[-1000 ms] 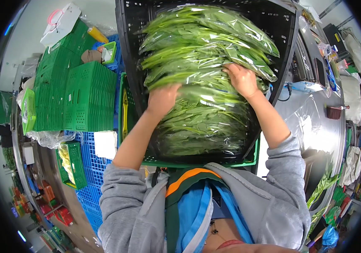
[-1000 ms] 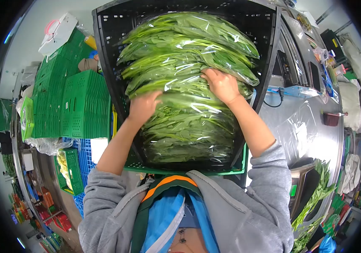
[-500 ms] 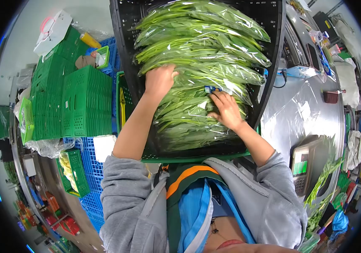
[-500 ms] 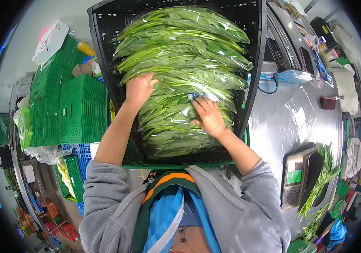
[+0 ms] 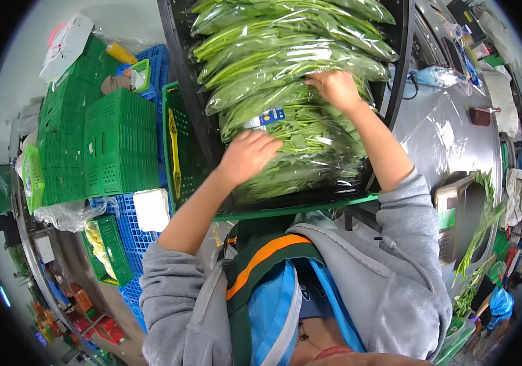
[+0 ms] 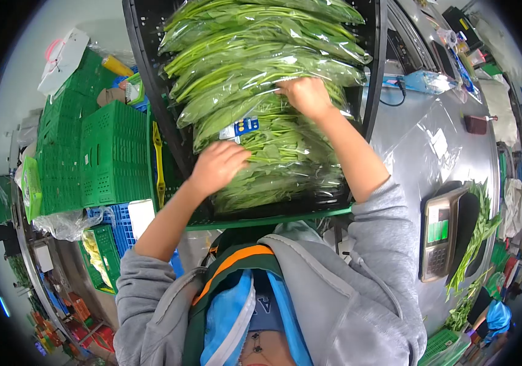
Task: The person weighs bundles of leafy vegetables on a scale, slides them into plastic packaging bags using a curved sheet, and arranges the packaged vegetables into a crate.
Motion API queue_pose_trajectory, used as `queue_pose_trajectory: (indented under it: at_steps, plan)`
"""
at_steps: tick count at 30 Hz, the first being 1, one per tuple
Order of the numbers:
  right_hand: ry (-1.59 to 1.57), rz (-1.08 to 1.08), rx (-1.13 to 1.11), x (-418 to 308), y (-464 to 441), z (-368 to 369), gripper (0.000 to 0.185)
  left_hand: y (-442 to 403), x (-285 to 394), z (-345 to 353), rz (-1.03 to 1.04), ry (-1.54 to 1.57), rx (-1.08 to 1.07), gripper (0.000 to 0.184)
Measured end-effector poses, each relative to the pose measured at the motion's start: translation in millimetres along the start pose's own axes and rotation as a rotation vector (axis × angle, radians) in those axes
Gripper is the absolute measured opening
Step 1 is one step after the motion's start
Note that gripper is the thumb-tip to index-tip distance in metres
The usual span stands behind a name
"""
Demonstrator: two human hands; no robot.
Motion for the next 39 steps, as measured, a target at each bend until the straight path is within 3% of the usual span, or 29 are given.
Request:
queue_pose_trajectory:
  at_steps: [2,5,8,10,11,12,14,17,18,22,24,27,30,32,33,35,36,37,38,39]
  plan:
    - [0.007,-0.005,0.006,3.9,0.3,4.3,0.017,20.2,-16.4,12.4,-0.3,-0.067,0.049,0.042]
    - [0.002,0.015,0.046,1.2,4.5,3.8,0.017,34.4,-41.2,21.3,-0.448,-0.044,0.103,0.047]
    - [-0.013,0.059,0.064,-1.1,11.3,3.3,0.019,30.3,-49.7,33.9,-0.413,-0.075,0.111,0.043]
    - [0.026,0.174,-0.086,-3.0,17.7,10.1,0.019,12.8,-58.3,20.2,-0.403,-0.108,0.181,0.035]
    - [0.026,0.175,-0.086,-9.2,23.6,5.8,0.019,2.6,-74.2,25.2,-0.512,-0.159,-0.029,0.032]
    - [0.014,0.069,0.093,-28.7,31.3,-16.9,0.019,-0.9,-87.3,30.9,-0.617,-0.208,-0.241,0.029]
    - [-0.06,-0.122,0.397,-70.1,63.1,-56.6,0.022,-14.5,-93.6,20.2,-0.592,-0.212,-0.164,0.029]
    - [-0.292,-0.338,0.18,-106.3,125.3,-20.8,0.029,-24.7,-99.8,7.2,-0.596,-0.196,-0.054,0.029]
    - [-0.235,-0.313,0.046,-111.8,138.7,-2.6,0.036,-25.6,-101.4,6.2,-0.617,-0.173,-0.029,0.029]
    - [-0.176,0.011,-0.021,-78.1,143.5,29.0,0.056,-34.3,-108.4,1.7,-0.644,-0.164,-0.013,0.032]
    - [-0.139,0.004,-0.018,-77.8,139.7,37.5,0.051,-37.9,-104.5,-2.3,-0.611,-0.162,0.004,0.028]
    - [-0.017,-0.21,0.017,-89.2,133.0,50.6,0.031,-33.0,-109.8,3.6,-0.674,-0.156,-0.057,0.034]
    - [-0.034,-0.026,0.028,-52.3,90.7,43.7,0.014,-26.3,-109.0,6.9,-0.684,-0.126,-0.058,0.035]
    - [-0.196,0.028,0.177,-35.3,63.2,18.1,0.013,-22.3,-95.7,0.6,-0.59,-0.082,0.061,0.025]
    - [-0.228,0.034,0.082,-29.8,54.3,23.7,0.016,-19.1,-88.5,-1.6,-0.587,-0.085,0.06,0.025]
    - [-0.225,0.031,0.031,-25.4,49.0,25.4,0.017,-18.9,-24.7,-33.8,-0.18,-0.196,0.32,0.017]
    - [-0.223,0.026,-0.022,-24.4,45.9,29.0,0.017,-10.4,10.4,-37.1,0.075,-0.169,0.324,0.018]
    - [-0.216,0.031,-0.071,-22.7,43.7,31.4,0.017,4.4,25.9,-19.9,0.169,-0.007,0.268,0.018]
    - [-0.216,0.032,-0.067,-20.6,42.5,31.7,0.017,19.8,49.3,-7.2,0.225,-0.014,0.242,0.018]
    - [-0.224,0.035,-0.073,-18.3,41.7,33.7,0.018,34.1,46.4,32.1,0.1,0.019,-0.009,0.023]
Point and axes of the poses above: each hand's wrist, its own y-axis away from the middle knuckle, its own z-axis out of the palm, x = y × z, the point moved 10 cm from there along -y, towards the middle knuckle
